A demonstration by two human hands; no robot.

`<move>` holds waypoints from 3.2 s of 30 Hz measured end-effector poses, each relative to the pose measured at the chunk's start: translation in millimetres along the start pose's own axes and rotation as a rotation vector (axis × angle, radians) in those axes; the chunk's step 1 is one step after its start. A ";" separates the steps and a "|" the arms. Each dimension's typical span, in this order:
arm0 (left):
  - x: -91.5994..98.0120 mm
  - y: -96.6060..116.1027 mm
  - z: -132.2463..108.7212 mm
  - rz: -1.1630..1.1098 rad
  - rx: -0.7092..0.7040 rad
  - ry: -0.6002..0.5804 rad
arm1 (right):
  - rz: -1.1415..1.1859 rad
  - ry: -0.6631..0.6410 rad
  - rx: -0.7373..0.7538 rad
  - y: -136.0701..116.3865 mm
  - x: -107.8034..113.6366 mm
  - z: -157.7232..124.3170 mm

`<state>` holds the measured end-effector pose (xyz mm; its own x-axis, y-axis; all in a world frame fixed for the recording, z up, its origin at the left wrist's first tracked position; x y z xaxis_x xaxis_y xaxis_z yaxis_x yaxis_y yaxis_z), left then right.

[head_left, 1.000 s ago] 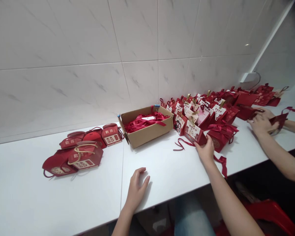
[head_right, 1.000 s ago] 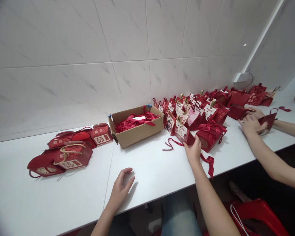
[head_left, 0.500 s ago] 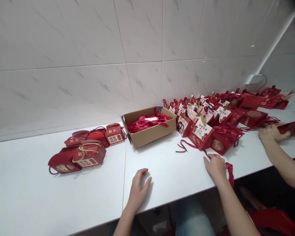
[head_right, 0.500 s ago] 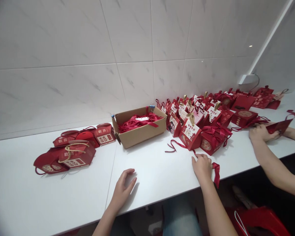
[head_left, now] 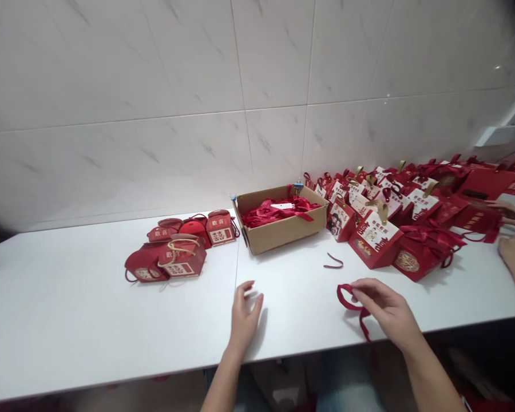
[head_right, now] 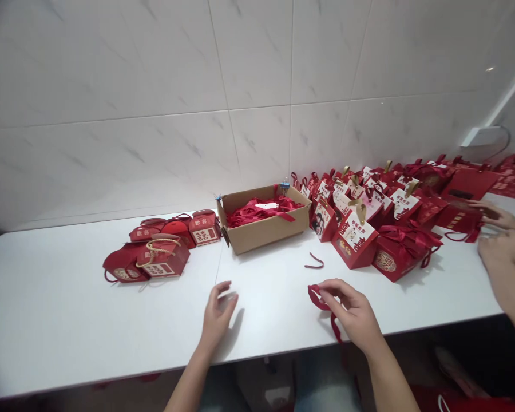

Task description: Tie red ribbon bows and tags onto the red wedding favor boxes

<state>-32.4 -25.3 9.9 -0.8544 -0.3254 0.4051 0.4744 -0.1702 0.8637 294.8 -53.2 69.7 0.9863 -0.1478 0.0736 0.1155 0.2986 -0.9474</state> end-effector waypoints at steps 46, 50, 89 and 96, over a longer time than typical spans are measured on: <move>37.3 80.6 38.1 0.453 -0.493 -0.084 | 0.304 0.148 -0.151 -3.2 15.8 -17.8; 87.5 67.9 83.9 0.336 -0.176 0.291 | 0.183 0.015 -0.358 10.2 1.4 -22.0; -5.8 92.4 -94.2 -0.032 0.022 -1.045 | 0.608 0.123 -0.135 16.3 12.9 -12.6; -10.7 98.3 -107.3 -0.203 -0.165 -1.276 | 0.479 0.096 -0.046 26.6 11.3 -17.7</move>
<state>46.2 -138.4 58.3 -0.4679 0.8120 0.3490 0.2564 -0.2532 0.9328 307.0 -63.7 39.9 0.9116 -0.0905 -0.4010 -0.3562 0.3128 -0.8805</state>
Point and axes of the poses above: each hand's wrist, its own z-axis towards the middle knuckle, its own x-axis out of the back of the hand, y = z × x, the point moved 7 cm from there along z, towards the middle knuckle, and after that the axes turned 4 degrees about z, right-handed, at the moved point
